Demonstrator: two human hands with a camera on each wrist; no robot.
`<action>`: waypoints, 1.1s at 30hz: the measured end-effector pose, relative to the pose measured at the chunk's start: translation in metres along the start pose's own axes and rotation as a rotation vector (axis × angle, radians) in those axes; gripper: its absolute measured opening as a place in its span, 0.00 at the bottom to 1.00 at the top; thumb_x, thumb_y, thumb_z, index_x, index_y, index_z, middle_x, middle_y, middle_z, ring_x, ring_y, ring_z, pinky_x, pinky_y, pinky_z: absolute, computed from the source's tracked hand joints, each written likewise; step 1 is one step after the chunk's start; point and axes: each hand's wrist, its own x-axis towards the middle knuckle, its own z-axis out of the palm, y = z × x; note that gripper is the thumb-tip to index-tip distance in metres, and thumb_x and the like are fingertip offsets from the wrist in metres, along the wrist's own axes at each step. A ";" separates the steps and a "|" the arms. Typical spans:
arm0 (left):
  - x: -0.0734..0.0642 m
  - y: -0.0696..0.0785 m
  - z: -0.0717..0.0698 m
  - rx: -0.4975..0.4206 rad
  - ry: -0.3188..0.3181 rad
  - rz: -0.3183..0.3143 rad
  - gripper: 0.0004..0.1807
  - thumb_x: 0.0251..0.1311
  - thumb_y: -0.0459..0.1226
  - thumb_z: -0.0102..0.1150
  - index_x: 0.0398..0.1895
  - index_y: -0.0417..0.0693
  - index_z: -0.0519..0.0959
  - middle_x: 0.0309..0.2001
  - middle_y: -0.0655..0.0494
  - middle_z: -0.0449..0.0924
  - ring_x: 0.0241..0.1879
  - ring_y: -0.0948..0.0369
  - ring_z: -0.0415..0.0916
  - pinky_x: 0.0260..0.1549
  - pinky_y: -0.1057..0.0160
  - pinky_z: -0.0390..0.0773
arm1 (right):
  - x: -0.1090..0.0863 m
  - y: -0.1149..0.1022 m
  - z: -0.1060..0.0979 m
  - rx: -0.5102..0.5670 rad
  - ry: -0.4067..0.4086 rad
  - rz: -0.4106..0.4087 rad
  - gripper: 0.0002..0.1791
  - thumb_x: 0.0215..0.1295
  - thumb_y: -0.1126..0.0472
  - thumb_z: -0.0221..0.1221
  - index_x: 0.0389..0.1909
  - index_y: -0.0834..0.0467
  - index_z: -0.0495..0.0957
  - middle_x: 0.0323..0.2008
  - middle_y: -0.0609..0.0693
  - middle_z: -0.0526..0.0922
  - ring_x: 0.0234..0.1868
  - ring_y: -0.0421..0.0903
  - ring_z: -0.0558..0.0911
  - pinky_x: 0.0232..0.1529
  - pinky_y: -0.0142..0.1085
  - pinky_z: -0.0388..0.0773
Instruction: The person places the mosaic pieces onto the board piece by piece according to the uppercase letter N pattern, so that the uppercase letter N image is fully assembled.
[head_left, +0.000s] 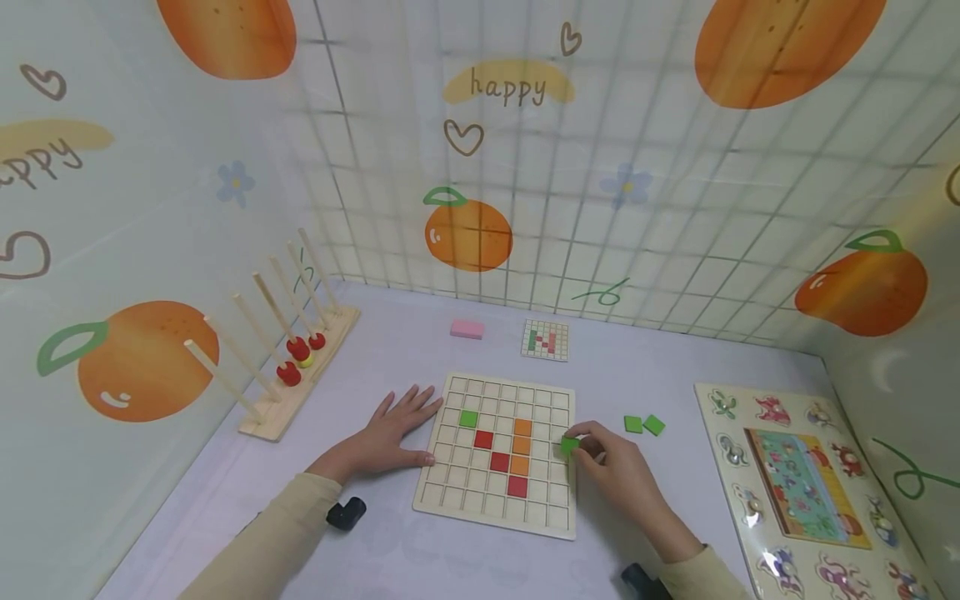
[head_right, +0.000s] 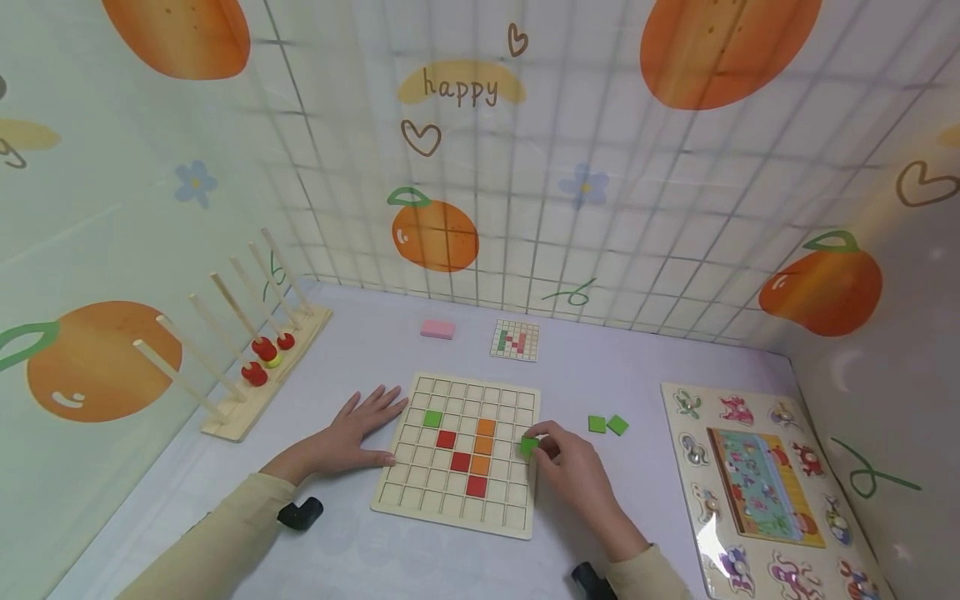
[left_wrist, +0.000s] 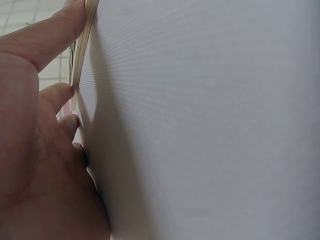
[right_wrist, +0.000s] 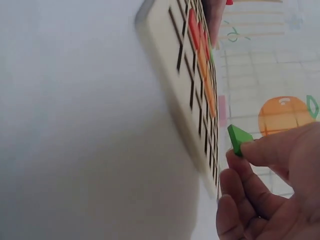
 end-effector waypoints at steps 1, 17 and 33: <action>0.000 0.000 0.000 0.000 -0.001 0.000 0.53 0.59 0.65 0.63 0.83 0.58 0.52 0.83 0.56 0.40 0.81 0.50 0.29 0.76 0.41 0.27 | 0.001 -0.002 0.001 0.006 -0.003 -0.004 0.13 0.66 0.65 0.66 0.48 0.47 0.82 0.32 0.44 0.83 0.29 0.41 0.77 0.26 0.32 0.76; 0.000 0.001 0.000 -0.001 -0.002 -0.008 0.53 0.59 0.64 0.63 0.83 0.58 0.52 0.83 0.56 0.40 0.81 0.50 0.29 0.76 0.41 0.27 | 0.010 -0.040 0.028 0.090 -0.039 -0.101 0.12 0.66 0.65 0.66 0.47 0.47 0.82 0.30 0.42 0.82 0.29 0.40 0.77 0.26 0.31 0.76; -0.001 -0.001 0.001 0.000 0.011 0.010 0.53 0.59 0.65 0.62 0.83 0.58 0.52 0.83 0.55 0.40 0.81 0.49 0.30 0.76 0.40 0.27 | 0.021 -0.068 0.056 0.092 -0.095 -0.196 0.12 0.68 0.62 0.65 0.49 0.46 0.83 0.32 0.39 0.82 0.32 0.40 0.77 0.34 0.33 0.77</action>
